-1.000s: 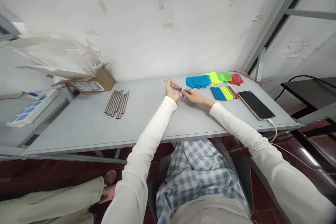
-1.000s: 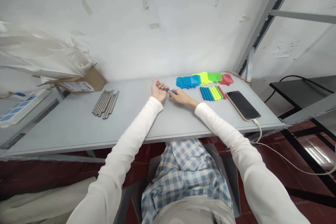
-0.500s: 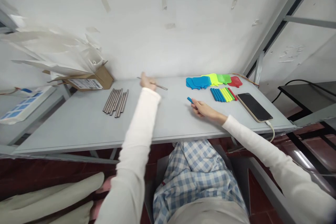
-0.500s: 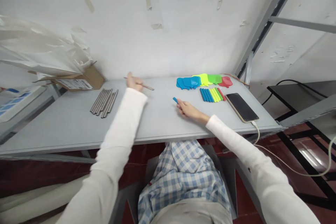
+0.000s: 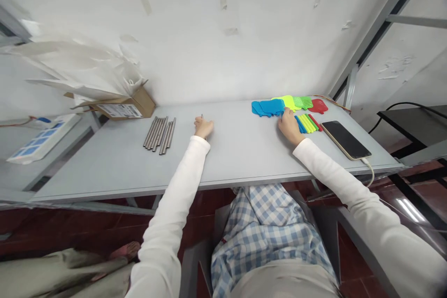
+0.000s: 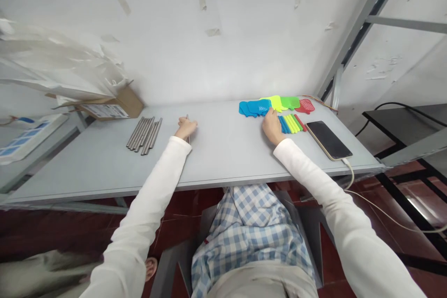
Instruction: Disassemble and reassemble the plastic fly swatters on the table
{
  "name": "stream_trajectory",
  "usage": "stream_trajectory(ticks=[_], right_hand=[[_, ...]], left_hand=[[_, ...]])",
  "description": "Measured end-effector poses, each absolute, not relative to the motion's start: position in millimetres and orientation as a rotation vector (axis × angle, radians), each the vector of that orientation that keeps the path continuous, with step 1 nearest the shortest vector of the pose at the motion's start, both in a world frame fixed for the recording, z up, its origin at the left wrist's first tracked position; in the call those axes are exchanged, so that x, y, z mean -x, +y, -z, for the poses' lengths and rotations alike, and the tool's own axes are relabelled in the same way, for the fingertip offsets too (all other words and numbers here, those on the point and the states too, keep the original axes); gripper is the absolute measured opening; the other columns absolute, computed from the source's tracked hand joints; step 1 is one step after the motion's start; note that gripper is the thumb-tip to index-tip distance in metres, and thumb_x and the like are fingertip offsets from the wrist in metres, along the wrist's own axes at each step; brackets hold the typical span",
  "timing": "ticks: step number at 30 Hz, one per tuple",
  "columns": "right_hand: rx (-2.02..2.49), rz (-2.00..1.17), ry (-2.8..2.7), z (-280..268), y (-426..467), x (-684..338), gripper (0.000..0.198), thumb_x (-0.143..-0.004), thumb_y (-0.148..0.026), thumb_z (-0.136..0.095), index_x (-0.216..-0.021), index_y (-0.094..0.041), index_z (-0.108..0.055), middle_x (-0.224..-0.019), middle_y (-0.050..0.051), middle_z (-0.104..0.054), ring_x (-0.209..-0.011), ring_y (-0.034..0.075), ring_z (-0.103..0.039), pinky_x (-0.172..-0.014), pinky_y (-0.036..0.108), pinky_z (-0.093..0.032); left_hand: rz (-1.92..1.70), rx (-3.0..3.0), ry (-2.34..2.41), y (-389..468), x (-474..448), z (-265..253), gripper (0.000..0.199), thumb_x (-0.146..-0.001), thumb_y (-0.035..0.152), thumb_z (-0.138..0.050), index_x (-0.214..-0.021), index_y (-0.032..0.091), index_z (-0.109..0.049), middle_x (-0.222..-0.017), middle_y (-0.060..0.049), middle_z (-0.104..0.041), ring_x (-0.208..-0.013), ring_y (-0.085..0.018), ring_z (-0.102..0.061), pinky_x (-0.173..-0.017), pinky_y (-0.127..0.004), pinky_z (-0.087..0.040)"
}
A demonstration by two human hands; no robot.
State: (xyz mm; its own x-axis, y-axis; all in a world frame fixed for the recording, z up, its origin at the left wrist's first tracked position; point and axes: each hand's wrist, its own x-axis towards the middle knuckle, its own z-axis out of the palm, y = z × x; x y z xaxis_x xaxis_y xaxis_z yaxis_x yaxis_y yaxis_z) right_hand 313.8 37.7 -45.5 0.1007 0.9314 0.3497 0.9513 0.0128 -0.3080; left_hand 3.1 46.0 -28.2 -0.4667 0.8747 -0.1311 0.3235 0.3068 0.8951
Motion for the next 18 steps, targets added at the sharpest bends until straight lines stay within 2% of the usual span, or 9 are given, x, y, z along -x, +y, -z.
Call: stream_trajectory(ticks=[2,4,10,14,18], right_hand=[[1.954,0.146,-1.863,46,37,-315,0.044,-0.084,-0.005,-0.034,-0.125,0.000,-0.048,-0.121,0.031,-0.054,-0.105,0.035,-0.057,-0.083,0.042,-0.045],[1.980,0.214,-1.876,46,38,-317,0.043,-0.083,-0.005,-0.032,-0.122,-0.001,-0.051,-0.119,0.031,-0.053,-0.103,0.036,-0.056,-0.082,0.044,-0.044],[1.905,0.360,-1.894,45,39,-319,0.040,-0.087,-0.011,-0.031,-0.119,-0.007,-0.056,-0.116,0.027,-0.053,-0.103,0.037,-0.051,-0.085,0.049,-0.040],[1.714,0.343,-2.010,44,33,-307,0.037,-0.093,-0.021,-0.032,-0.117,-0.011,-0.058,-0.119,0.024,-0.053,-0.106,0.035,-0.049,-0.088,0.047,-0.038],[1.468,0.274,-2.186,46,30,-296,0.034,-0.095,-0.023,-0.031,-0.111,-0.014,-0.061,-0.115,0.020,-0.054,-0.102,0.032,-0.050,-0.090,0.044,-0.038]], left_hand=[[-1.064,-1.163,2.085,41,-10,31,0.073,-0.062,0.003,-0.059,-0.132,0.014,-0.039,-0.140,-0.026,-0.039,-0.135,-0.039,-0.038,-0.100,-0.050,-0.040],[-0.941,-1.305,2.209,35,-15,32,0.079,-0.061,0.001,-0.057,-0.136,0.012,-0.038,-0.148,-0.027,-0.032,-0.141,-0.042,-0.029,-0.108,-0.055,-0.031],[-0.528,-1.593,2.449,29,-1,32,0.057,-0.072,0.001,-0.047,-0.128,0.011,-0.048,-0.147,-0.030,-0.034,-0.138,-0.040,-0.035,-0.106,-0.055,-0.033],[-0.537,-1.598,2.541,33,23,32,0.050,-0.075,0.003,-0.042,-0.124,0.009,-0.051,-0.144,-0.032,-0.039,-0.137,-0.041,-0.037,-0.104,-0.057,-0.034],[-0.593,-1.628,2.596,35,39,35,0.051,-0.080,0.004,-0.037,-0.128,0.008,-0.052,-0.143,-0.033,-0.041,-0.137,-0.041,-0.037,-0.105,-0.059,-0.031]])
